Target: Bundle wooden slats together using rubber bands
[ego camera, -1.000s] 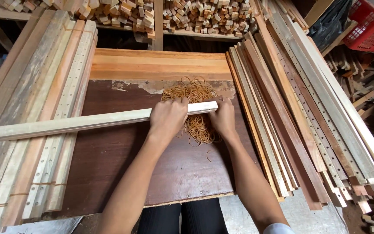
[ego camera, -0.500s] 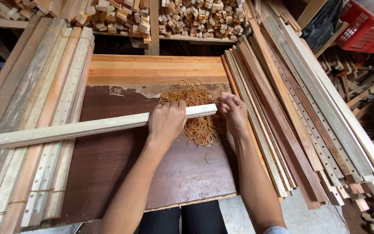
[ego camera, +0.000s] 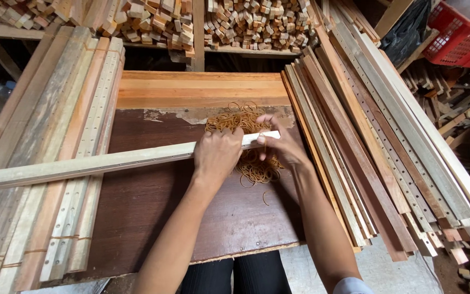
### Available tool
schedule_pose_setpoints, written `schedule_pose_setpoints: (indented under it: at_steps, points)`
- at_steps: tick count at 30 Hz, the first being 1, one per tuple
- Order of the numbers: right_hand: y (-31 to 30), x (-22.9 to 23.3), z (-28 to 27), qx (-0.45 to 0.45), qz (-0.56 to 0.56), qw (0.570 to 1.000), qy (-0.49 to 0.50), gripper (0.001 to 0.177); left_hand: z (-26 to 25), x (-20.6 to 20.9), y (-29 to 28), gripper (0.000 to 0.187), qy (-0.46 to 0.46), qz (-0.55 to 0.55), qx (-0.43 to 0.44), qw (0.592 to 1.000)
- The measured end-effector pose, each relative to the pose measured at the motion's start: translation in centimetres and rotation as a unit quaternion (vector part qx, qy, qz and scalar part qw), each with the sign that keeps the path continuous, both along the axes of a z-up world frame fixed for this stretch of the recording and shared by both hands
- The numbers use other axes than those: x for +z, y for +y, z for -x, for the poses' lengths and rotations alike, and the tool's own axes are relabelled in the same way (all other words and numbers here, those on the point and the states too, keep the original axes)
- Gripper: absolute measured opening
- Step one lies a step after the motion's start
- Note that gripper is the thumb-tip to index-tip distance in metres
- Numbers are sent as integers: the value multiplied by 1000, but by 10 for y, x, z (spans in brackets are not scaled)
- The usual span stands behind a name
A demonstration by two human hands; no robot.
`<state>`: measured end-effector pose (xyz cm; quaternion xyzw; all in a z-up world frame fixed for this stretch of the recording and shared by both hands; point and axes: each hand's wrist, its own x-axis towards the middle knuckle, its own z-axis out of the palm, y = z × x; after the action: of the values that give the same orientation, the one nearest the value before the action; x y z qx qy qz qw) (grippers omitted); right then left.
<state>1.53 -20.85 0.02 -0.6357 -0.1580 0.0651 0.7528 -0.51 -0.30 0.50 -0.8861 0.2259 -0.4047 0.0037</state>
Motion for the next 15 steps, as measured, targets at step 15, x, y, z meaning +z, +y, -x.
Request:
schedule_pose_setpoints:
  at_steps: [15]
  points:
    - [58, -48, 148, 153, -706, 656, 219, 35, 11, 31, -7, 15, 48, -3, 12, 999]
